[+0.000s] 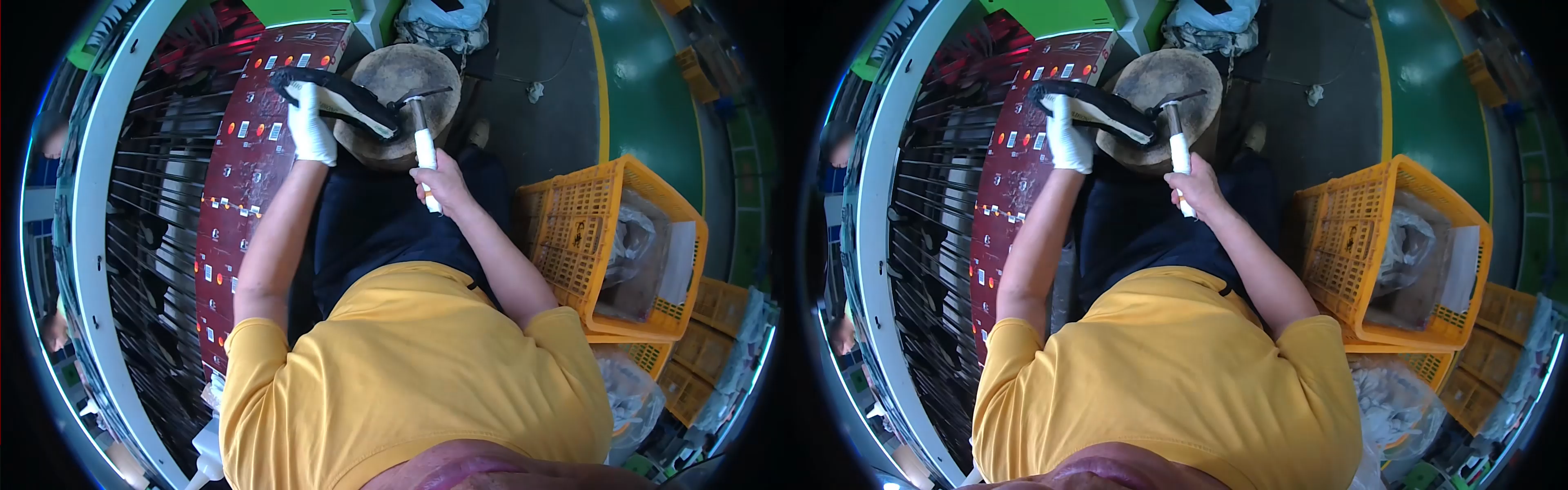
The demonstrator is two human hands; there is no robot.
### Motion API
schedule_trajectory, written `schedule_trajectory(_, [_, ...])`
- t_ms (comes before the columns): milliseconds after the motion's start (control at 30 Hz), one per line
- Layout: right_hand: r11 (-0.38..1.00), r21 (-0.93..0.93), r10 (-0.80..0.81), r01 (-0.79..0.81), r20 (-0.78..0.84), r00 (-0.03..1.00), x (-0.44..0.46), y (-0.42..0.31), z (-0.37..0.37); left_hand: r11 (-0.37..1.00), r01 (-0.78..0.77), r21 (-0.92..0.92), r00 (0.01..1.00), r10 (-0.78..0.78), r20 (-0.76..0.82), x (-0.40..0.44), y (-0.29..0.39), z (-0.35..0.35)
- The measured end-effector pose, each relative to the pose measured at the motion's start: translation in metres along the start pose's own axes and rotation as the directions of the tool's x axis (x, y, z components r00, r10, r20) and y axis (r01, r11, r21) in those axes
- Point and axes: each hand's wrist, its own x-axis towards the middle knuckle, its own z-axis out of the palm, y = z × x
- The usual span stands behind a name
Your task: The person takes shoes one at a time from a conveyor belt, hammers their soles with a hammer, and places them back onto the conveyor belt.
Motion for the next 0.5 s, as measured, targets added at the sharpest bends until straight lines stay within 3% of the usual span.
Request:
schedule_trajectory(33, [1.000,0.022,-0.003,0.003,-0.002,1.000,-0.001,0.002,0.002,0.999,-0.050,-0.012,0.998,0.050,0.038,0.003,-0.009,0.006])
schedule_trajectory(100, [0.999,0.037,-0.008,0.008,-0.008,1.000,-0.001,0.004,-0.001,0.993,-0.001,-0.117,0.987,0.020,0.161,0.010,-0.021,0.012])
schedule_trajectory(233, [1.000,-0.018,0.023,-0.023,-0.014,1.000,-0.012,-0.011,-0.007,0.988,0.146,0.039,0.986,-0.149,0.070,0.022,-0.001,0.038])
schedule_trajectory(267, [0.998,-0.041,0.057,-0.057,-0.012,0.998,-0.017,-0.016,-0.010,0.971,0.234,0.040,0.965,-0.237,0.113,0.018,0.006,0.040])
schedule_trajectory(333, [0.992,-0.123,0.028,-0.033,-0.045,0.999,-0.027,-0.014,-0.018,0.898,0.427,0.110,0.886,-0.440,0.150,-0.009,0.028,0.045])
schedule_trajectory(433, [0.955,-0.290,0.027,-0.061,-0.122,0.992,-0.035,-0.007,-0.033,0.817,0.542,0.197,0.813,-0.569,0.126,-0.057,0.023,0.027])
schedule_trajectory(500, [0.972,-0.220,0.063,-0.084,-0.102,0.993,-0.037,-0.003,-0.043,0.601,0.772,0.205,0.608,-0.793,0.035,-0.079,0.006,-0.001])
